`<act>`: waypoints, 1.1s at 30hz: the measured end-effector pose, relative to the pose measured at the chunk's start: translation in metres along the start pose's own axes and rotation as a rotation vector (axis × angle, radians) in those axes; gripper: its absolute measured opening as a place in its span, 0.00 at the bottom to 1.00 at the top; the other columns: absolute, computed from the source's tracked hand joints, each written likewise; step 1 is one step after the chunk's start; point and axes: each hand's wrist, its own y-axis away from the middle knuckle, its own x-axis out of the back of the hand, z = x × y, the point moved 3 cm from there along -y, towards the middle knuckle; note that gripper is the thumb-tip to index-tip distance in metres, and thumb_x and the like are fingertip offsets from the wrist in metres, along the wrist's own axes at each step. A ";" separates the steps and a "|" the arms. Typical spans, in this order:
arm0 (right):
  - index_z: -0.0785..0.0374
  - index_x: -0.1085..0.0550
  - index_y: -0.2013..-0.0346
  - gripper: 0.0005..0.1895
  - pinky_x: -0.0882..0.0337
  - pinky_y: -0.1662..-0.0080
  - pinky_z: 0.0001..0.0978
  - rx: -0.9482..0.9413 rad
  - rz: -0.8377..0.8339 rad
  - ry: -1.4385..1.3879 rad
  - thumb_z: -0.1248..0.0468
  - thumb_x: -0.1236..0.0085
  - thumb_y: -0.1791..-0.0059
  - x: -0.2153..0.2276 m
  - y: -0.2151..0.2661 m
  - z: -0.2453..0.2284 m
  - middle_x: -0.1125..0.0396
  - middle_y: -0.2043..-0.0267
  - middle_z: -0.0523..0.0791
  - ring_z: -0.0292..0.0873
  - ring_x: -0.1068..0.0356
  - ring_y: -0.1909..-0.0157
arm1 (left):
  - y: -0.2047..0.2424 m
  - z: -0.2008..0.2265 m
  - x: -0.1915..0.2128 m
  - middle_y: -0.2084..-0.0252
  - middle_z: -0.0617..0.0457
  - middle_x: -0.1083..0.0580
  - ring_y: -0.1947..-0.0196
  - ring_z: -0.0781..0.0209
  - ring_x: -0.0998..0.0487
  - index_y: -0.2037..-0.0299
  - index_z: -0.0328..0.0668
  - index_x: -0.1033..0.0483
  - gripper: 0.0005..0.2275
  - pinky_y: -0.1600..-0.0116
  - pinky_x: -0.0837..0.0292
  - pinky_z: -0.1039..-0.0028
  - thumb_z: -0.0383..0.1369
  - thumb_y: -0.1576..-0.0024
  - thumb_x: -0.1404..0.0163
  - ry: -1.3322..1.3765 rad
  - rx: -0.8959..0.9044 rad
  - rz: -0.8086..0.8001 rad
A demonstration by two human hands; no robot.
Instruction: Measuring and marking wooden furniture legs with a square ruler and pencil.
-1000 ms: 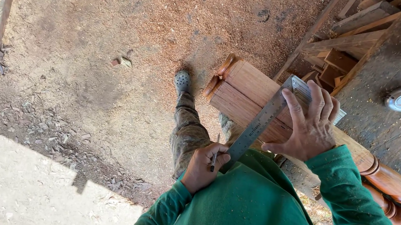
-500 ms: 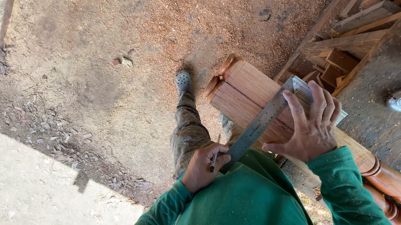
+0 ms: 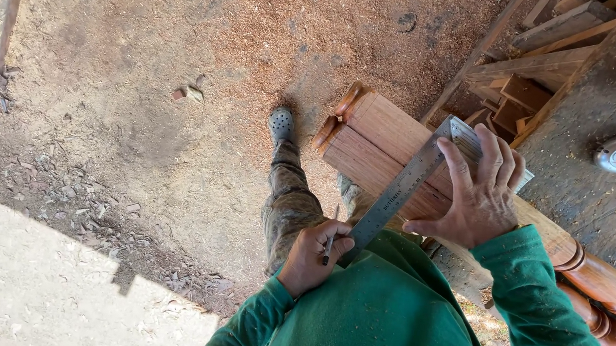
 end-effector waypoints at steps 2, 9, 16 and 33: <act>0.48 0.43 0.24 0.74 0.57 0.36 0.73 0.000 0.003 -0.001 0.16 0.45 0.77 -0.002 0.000 0.001 0.58 0.28 0.60 0.68 0.56 0.31 | 0.000 0.002 0.000 0.73 0.33 0.23 0.73 0.45 0.18 0.56 0.35 0.21 0.05 0.71 0.22 0.61 0.30 0.36 0.46 0.009 0.003 -0.003; 0.50 0.42 0.25 0.74 0.56 0.37 0.74 0.005 0.015 0.015 0.20 0.40 0.79 -0.001 0.000 -0.001 0.57 0.29 0.61 0.69 0.55 0.32 | -0.001 -0.002 0.000 0.73 0.33 0.23 0.73 0.45 0.18 0.56 0.37 0.21 0.05 0.71 0.22 0.61 0.30 0.36 0.46 0.025 0.012 -0.005; 0.49 0.42 0.24 0.72 0.55 0.38 0.74 0.019 0.029 0.032 0.17 0.44 0.75 -0.001 0.000 -0.001 0.56 0.29 0.62 0.70 0.54 0.32 | 0.001 0.000 0.001 0.73 0.34 0.23 0.73 0.44 0.18 0.56 0.37 0.21 0.06 0.71 0.23 0.61 0.31 0.35 0.46 0.030 0.002 -0.002; 0.45 0.42 0.24 0.71 0.60 0.37 0.74 0.014 0.019 -0.060 0.24 0.36 0.77 -0.007 0.003 0.005 0.60 0.27 0.61 0.70 0.58 0.31 | 0.002 -0.003 0.000 0.73 0.35 0.23 0.74 0.40 0.19 0.58 0.37 0.22 0.05 0.73 0.24 0.61 0.31 0.36 0.45 -0.034 0.003 0.015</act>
